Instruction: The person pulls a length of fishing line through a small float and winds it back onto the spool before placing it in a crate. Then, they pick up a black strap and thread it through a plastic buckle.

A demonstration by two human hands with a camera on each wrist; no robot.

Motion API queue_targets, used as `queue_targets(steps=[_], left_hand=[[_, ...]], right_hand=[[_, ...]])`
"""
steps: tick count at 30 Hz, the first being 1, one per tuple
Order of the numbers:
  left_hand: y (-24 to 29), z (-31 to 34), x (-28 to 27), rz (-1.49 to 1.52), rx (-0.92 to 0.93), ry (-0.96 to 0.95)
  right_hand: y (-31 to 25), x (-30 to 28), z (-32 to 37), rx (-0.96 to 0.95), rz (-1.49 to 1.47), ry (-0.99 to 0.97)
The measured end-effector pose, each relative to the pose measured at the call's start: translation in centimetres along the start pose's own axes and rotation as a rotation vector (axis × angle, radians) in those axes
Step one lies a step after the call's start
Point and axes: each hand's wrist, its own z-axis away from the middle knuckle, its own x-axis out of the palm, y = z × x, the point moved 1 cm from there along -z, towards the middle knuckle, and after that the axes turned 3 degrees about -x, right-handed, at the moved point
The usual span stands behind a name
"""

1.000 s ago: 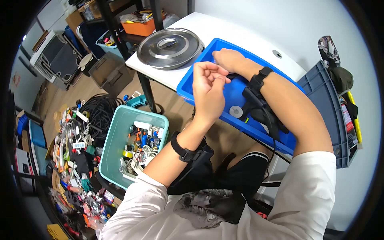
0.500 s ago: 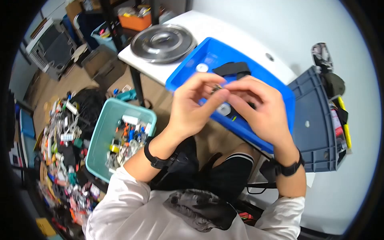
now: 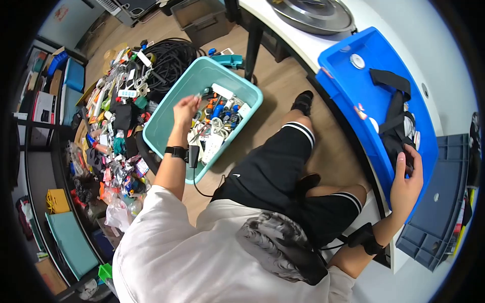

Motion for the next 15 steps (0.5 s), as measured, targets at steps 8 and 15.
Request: queue_targets(steps=[8,15], left_hand=[[-14.5,-2.7,-12.4,0.097,-0.503,0.566],[-15.4,-7.9,-11.3,0.213,-0.447,0.628]], right_hand=[[0.6,-0.3,-0.7,-0.016,0.028,-0.193],[0.3,-0.4,-0.7,-0.006,0.094,-0.205]])
